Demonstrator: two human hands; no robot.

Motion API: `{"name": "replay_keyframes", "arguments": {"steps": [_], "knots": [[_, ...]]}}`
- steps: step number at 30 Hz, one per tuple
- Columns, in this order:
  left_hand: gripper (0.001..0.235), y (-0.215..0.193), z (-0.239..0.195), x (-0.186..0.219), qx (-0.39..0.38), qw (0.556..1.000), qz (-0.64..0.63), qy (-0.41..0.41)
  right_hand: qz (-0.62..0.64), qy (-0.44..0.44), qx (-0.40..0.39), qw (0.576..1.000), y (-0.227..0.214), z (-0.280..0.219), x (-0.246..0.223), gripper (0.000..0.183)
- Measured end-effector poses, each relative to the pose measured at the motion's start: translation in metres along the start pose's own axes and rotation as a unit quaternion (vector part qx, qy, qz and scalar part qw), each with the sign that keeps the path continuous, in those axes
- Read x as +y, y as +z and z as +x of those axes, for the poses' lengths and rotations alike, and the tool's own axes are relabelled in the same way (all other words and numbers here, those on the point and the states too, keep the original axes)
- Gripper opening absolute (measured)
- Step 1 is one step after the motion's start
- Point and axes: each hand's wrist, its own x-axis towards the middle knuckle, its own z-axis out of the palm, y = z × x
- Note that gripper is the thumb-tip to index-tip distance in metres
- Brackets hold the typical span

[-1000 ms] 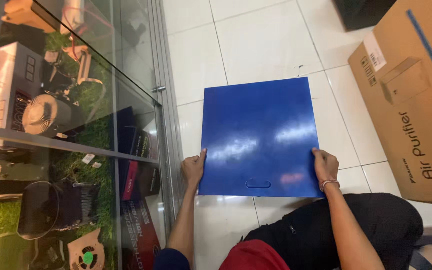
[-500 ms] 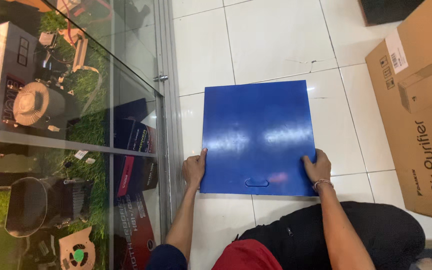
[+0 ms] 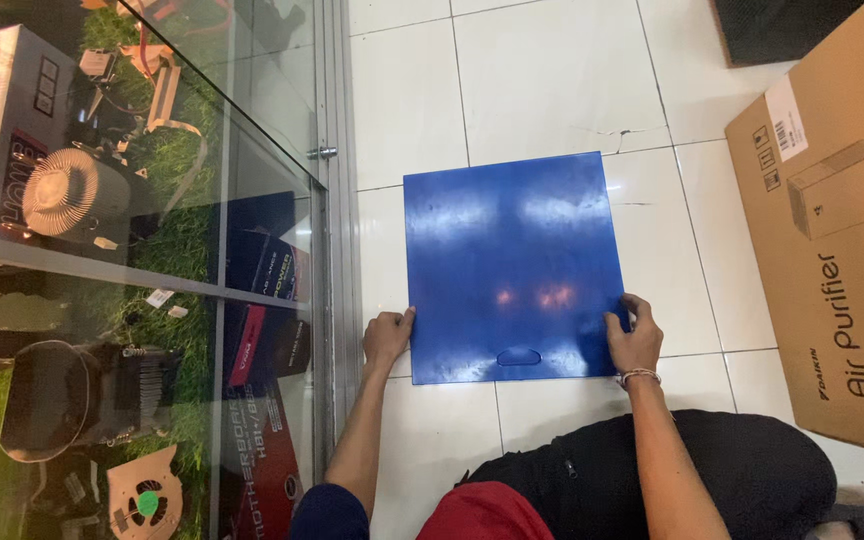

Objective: The person sits on the floor and uses a screwdriver to tighten screws on the back of a computer case. They then place a blue side panel onto the case, press it into place, and remove it again. Finally, they arrange internal cables inside the open case.

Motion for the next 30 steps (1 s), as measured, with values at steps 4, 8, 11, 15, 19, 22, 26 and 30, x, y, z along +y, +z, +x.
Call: {"name": "replay_keyframes", "arguments": {"steps": [4,8,11,15,19,22,26,30], "knots": [[0.058,0.000,-0.003,0.007,0.018,0.999,0.043,0.002,-0.016,-0.023,0.012,1.000,-0.002,-0.008,-0.004,0.038],[0.042,-0.004,-0.006,0.019,0.041,0.998,0.036,0.004,-0.070,-0.042,0.007,0.997,0.005,-0.004,0.014,0.027],[0.033,-0.010,-0.017,0.031,0.020,0.999,0.026,-0.003,-0.109,-0.057,0.011,0.992,0.009,0.002,0.028,0.026],[0.032,-0.010,-0.027,0.032,-0.017,1.000,0.016,-0.013,-0.113,-0.046,0.008,0.992,0.014,-0.001,0.037,0.018],[0.032,-0.005,-0.033,0.035,-0.029,0.999,0.018,0.003,-0.114,-0.039,0.016,0.993,0.016,0.000,0.048,0.023],[0.031,0.002,-0.032,0.037,-0.035,0.999,0.012,0.021,-0.098,-0.033,0.013,0.995,0.002,-0.015,0.026,0.023],[0.032,0.022,-0.028,0.053,-0.038,0.996,0.019,0.076,-0.001,-0.002,-0.013,1.000,-0.026,-0.026,0.009,0.013],[0.035,0.051,-0.044,0.109,-0.056,0.977,-0.038,0.204,0.103,-0.008,0.021,0.994,-0.075,-0.039,-0.007,0.023]]}}
